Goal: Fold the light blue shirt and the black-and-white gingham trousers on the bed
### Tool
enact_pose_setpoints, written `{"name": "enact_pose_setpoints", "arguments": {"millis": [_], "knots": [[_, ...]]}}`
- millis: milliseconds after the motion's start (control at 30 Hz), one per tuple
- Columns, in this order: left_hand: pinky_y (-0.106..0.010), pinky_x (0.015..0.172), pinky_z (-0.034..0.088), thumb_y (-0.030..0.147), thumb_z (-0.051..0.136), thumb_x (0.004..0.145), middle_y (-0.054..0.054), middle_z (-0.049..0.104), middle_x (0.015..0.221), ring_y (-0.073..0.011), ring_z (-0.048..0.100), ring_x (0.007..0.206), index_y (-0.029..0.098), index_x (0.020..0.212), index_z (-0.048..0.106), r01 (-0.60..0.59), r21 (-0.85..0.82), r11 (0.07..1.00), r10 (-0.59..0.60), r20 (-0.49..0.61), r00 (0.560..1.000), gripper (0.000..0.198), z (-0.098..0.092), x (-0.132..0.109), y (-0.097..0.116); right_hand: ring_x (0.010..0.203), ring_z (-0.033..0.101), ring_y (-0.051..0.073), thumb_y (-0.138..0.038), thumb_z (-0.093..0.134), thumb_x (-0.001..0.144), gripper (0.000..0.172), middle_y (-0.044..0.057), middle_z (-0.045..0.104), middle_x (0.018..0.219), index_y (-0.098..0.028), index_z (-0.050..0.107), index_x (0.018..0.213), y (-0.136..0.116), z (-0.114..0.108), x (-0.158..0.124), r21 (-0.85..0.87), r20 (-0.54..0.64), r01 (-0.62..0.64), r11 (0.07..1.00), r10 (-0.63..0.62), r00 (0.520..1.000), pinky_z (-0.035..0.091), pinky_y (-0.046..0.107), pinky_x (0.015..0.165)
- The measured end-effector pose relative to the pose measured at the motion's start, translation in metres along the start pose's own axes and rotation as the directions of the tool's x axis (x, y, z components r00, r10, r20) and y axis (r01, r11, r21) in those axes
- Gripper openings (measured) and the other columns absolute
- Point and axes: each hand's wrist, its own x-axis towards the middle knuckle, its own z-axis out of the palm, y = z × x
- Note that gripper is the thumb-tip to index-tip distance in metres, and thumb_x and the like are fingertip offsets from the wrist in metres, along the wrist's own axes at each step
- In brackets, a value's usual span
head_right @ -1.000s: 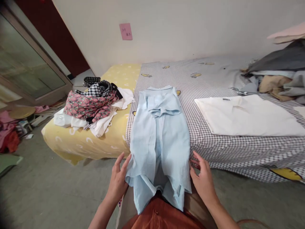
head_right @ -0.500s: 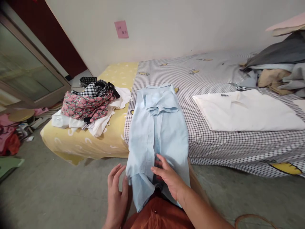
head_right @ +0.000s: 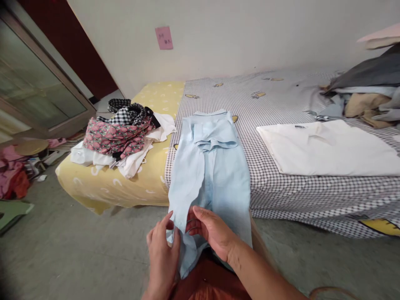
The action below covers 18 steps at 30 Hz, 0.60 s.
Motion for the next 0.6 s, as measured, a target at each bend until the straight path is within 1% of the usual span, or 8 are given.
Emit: {"name": "enact_pose_setpoints", "arguments": {"millis": [33,100,167,267,333,433,533,600], "knots": [[-0.041,0.084,0.05,0.03,0.052,0.094,-0.004,0.075,0.088,-0.0218,0.068,0.08,0.023,0.114,0.068,0.096,-0.064,0.993,-0.096,-0.005,0.995,0.027,-0.001,0.005,-0.001,0.079,0.066,0.016,-0.062,0.081,0.078,0.05,0.007,0.075,0.092,-0.017,0.077,0.099,-0.001,-0.002,0.0,0.019,-0.002,0.002,1.0,-0.002,1.0,0.052,0.028,0.074],[-0.036,0.075,0.05,0.036,0.052,0.09,-0.002,0.072,0.076,-0.0202,0.064,0.071,0.023,0.097,0.07,0.28,-0.212,0.936,-0.281,0.027,0.959,0.023,-0.005,0.012,-0.003,0.074,0.066,0.015,-0.062,0.079,0.08,0.05,0.006,0.074,0.087,-0.017,0.077,0.102,-0.001,-0.01,0.002,0.074,-0.071,0.012,0.997,-0.007,0.997,0.054,0.028,0.071],[-0.032,0.07,0.05,0.043,0.055,0.087,-0.004,0.072,0.079,-0.0204,0.065,0.073,0.021,0.093,0.069,0.42,-0.358,0.834,-0.416,0.091,0.905,0.026,-0.009,0.017,-0.002,0.069,0.065,0.013,-0.053,0.081,0.081,0.04,0.003,0.072,0.081,-0.019,0.077,0.101,0.004,-0.02,0.004,0.123,-0.19,0.018,0.992,0.005,0.982,0.054,0.026,0.067],[-0.03,0.072,0.052,0.053,0.06,0.083,-0.005,0.074,0.085,-0.0203,0.067,0.078,0.019,0.094,0.068,0.526,-0.496,0.691,-0.501,0.197,0.843,0.037,-0.014,0.019,0.002,0.065,0.065,0.011,-0.04,0.083,0.08,0.026,0.001,0.07,0.078,-0.021,0.076,0.096,0.011,-0.03,0.005,0.149,-0.291,-0.012,0.989,0.056,0.955,0.055,0.024,0.062],[-0.028,0.07,0.052,0.057,0.063,0.083,-0.005,0.073,0.083,-0.0193,0.066,0.076,0.019,0.093,0.068,0.548,-0.535,0.643,-0.521,0.218,0.825,0.04,-0.017,0.019,0.004,0.069,0.068,0.012,-0.036,0.084,0.078,0.025,0.002,0.072,0.084,-0.021,0.076,0.095,0.013,-0.029,0.004,0.132,-0.296,-0.025,0.991,0.064,0.953,0.057,0.025,0.064],[-0.026,0.063,0.05,0.059,0.063,0.083,-0.003,0.072,0.079,-0.0169,0.063,0.068,0.019,0.092,0.069,0.534,-0.548,0.644,-0.524,0.192,0.829,0.041,-0.024,0.022,0.009,0.086,0.073,0.018,-0.037,0.087,0.073,0.032,0.004,0.075,0.104,-0.022,0.075,0.098,0.008,-0.016,0.004,0.113,-0.26,-0.008,0.994,0.038,0.965,0.059,0.028,0.075],[-0.027,0.064,0.052,0.052,0.062,0.086,-0.005,0.075,0.084,-0.0176,0.066,0.07,0.02,0.095,0.071,0.451,-0.507,0.735,-0.461,0.115,0.88,0.034,-0.03,0.028,0.015,0.1,0.073,0.022,-0.044,0.087,0.073,0.043,0.005,0.073,0.12,-0.024,0.072,0.107,0.004,0.005,0.009,0.138,-0.124,-0.059,0.989,0.076,0.989,0.058,0.033,0.085],[-0.029,0.07,0.054,0.042,0.06,0.089,-0.005,0.076,0.087,-0.0184,0.069,0.076,0.021,0.094,0.072,0.325,-0.435,0.84,-0.35,0.023,0.936,0.025,-0.032,0.031,0.022,0.102,0.072,0.024,-0.051,0.084,0.075,0.046,0.005,0.074,0.117,-0.025,0.07,0.111,0.01,0.017,0.014,0.137,0.008,-0.139,0.981,0.139,0.99,0.057,0.036,0.087]]}}
